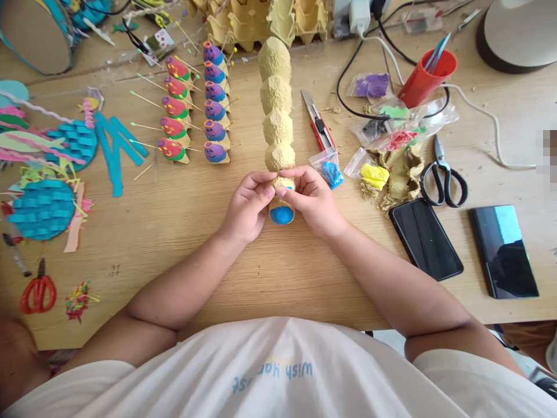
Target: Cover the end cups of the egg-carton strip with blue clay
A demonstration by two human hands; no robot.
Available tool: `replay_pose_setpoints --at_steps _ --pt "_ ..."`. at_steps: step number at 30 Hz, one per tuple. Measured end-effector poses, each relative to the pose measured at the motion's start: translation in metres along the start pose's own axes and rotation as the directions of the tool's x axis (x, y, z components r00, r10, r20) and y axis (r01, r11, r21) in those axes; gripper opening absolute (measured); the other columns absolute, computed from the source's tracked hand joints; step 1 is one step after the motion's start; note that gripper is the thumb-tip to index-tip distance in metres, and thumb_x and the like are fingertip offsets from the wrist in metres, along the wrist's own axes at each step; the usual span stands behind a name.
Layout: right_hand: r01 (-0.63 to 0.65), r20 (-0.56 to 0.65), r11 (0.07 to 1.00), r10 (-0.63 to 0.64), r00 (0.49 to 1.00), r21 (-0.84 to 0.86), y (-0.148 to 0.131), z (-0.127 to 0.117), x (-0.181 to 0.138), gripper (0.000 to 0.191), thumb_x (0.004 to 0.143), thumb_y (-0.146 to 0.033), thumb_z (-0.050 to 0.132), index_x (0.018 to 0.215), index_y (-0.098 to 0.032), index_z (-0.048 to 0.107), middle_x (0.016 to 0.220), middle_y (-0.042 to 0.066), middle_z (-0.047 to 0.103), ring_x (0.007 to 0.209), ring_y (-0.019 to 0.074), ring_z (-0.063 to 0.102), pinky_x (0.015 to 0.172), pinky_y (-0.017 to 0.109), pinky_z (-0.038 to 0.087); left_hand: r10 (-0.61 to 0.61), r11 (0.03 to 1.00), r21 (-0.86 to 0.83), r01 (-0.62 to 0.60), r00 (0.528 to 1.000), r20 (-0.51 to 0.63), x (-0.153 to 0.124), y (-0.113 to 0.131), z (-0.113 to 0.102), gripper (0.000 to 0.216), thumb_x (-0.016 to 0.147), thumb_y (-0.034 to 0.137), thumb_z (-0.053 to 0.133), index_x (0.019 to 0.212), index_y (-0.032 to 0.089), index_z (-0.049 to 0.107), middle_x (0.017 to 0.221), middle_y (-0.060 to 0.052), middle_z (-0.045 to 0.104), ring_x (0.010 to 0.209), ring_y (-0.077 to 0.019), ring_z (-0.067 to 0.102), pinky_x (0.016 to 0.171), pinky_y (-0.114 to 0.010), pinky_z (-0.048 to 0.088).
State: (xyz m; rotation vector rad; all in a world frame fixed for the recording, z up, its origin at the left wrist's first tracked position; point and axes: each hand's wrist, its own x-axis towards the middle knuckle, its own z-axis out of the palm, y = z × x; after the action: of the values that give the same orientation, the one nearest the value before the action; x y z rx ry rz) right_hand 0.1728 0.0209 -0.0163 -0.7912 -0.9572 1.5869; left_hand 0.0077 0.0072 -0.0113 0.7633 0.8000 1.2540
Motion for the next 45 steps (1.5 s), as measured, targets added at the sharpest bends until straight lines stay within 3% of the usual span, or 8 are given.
replay_pose_setpoints --at_steps 9,13,18,24,31,45 --pt "-0.103 0.036 0.995 0.102 0.994 0.002 -0.008 0.0 0.0 0.058 0.071 -0.054 0.112 0.112 -0.03 0.078 0.099 -0.003 0.078 0.092 0.016 0.072 0.087 0.031 0.065 0.002 1.0 -0.02 -0.003 0.997 -0.073 0.002 -0.001 0.001 0.047 0.071 0.051 0.112 0.101 0.028 0.084 0.102 0.003 0.088 0.096 -0.0111 0.082 0.097 -0.025 0.065" --pt "-0.139 0.025 0.99 0.138 0.99 0.038 -0.011 0.0 -0.001 0.051 0.078 -0.057 0.107 0.11 -0.03 0.08 0.107 -0.001 0.083 0.095 0.017 0.076 0.089 0.033 0.068 -0.024 1.0 -0.004 0.024 0.997 -0.075 0.001 0.0 0.001 0.049 0.071 0.053 0.111 0.103 0.029 0.083 0.101 0.002 0.087 0.097 -0.0136 0.081 0.097 -0.028 0.065" --pt "-0.123 0.011 0.991 0.123 0.992 0.058 -0.011 0.001 -0.001 0.045 0.08 -0.053 0.107 0.108 -0.03 0.08 0.106 -0.002 0.084 0.094 0.0158 0.078 0.089 0.032 0.07 -0.033 0.999 0.0 0.033 0.997 -0.066 0.001 0.003 0.001 0.051 0.075 0.061 0.107 0.103 0.027 0.082 0.101 0.001 0.086 0.096 -0.014 0.08 0.093 -0.028 0.064" --pt "-0.103 0.026 0.994 0.103 0.994 0.024 -0.01 0.0 -0.001 0.049 0.077 -0.055 0.109 0.108 -0.03 0.081 0.106 -0.001 0.083 0.097 0.0167 0.077 0.092 0.034 0.069 -0.046 0.999 -0.017 0.045 0.998 -0.052 0.0 0.003 0.002 0.053 0.066 0.048 0.114 0.102 0.027 0.081 0.099 0.004 0.086 0.091 -0.0118 0.081 0.091 -0.027 0.066" --pt "-0.097 0.033 0.995 0.095 0.995 0.031 -0.007 0.0 -0.002 0.044 0.075 -0.049 0.111 0.104 -0.03 0.082 0.096 -0.004 0.084 0.087 0.0141 0.076 0.089 0.034 0.069 -0.021 1.0 -0.018 0.02 0.997 -0.069 -0.002 0.002 0.003 0.049 0.068 0.048 0.114 0.096 0.026 0.08 0.092 0.004 0.085 0.089 -0.0105 0.082 0.092 -0.026 0.067" --pt "-0.094 -0.006 0.995 0.094 0.996 0.023 -0.007 0.003 -0.004 0.044 0.075 -0.054 0.11 0.097 -0.03 0.081 0.093 -0.003 0.084 0.087 0.0155 0.079 0.092 0.036 0.071 -0.005 1.0 -0.002 0.005 0.998 -0.063 -0.003 0.001 0.003 0.046 0.071 0.053 0.111 0.092 0.027 0.081 0.09 0.005 0.086 0.089 -0.0103 0.081 0.094 -0.027 0.066"
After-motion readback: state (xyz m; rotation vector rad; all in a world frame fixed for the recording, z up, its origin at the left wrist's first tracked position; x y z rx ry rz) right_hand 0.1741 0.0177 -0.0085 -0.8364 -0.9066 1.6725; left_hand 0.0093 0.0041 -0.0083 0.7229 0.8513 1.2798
